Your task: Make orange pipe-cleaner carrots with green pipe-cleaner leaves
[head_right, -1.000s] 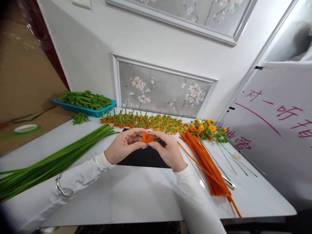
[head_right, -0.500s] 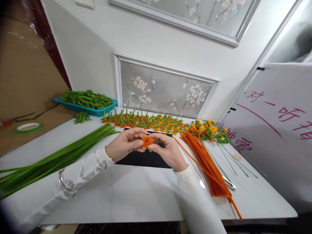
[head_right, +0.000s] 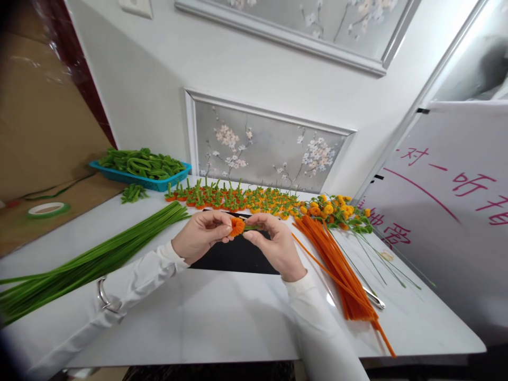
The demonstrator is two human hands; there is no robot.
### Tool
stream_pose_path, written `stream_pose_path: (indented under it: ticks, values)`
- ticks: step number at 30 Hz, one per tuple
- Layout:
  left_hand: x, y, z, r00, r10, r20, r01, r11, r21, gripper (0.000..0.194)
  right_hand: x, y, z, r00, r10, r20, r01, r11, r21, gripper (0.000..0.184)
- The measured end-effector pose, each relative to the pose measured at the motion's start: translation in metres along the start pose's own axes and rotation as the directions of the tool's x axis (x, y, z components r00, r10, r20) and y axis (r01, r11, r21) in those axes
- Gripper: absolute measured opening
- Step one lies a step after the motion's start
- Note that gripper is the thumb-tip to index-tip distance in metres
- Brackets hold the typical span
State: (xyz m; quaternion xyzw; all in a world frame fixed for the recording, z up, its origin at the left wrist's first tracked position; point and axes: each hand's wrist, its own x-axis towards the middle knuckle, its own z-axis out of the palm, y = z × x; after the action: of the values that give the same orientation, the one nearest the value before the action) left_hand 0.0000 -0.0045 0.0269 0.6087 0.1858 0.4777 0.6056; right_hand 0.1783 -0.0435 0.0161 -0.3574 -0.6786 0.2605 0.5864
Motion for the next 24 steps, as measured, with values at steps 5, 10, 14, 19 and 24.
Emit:
stream_pose_path:
  ticks: [5,10,14,19,24]
  values:
    - [0.0,-0.002,-0.001,0.999,-0.053,-0.006,0.053,0.996,-0.069,0.025,-0.002,-0.001,0.006,0.985,-0.169,-0.025,0.15,0.927,-0.344,0.013]
    - [0.0,-0.004,0.0,0.992,-0.117,-0.039,0.114,0.991,-0.076,0.031,-0.002,0.0,0.009,0.956,-0.282,0.084,0.284,0.809,-0.514,0.014]
    - [-0.001,-0.006,0.001,0.987,-0.153,-0.053,0.147,0.984,-0.1,0.032,-0.002,0.002,0.009,0.945,-0.298,0.133,0.322,0.781,-0.535,0.02]
    - [-0.002,-0.009,0.001,0.981,-0.185,-0.057,0.172,0.968,-0.183,0.033,0.0,0.008,0.008,0.955,-0.273,0.116,0.294,0.818,-0.495,0.021]
    - [0.0,-0.009,-0.002,0.976,-0.219,-0.009,0.209,0.943,-0.26,0.024,0.005,0.015,0.002,0.979,-0.173,0.108,0.202,0.892,-0.403,0.028]
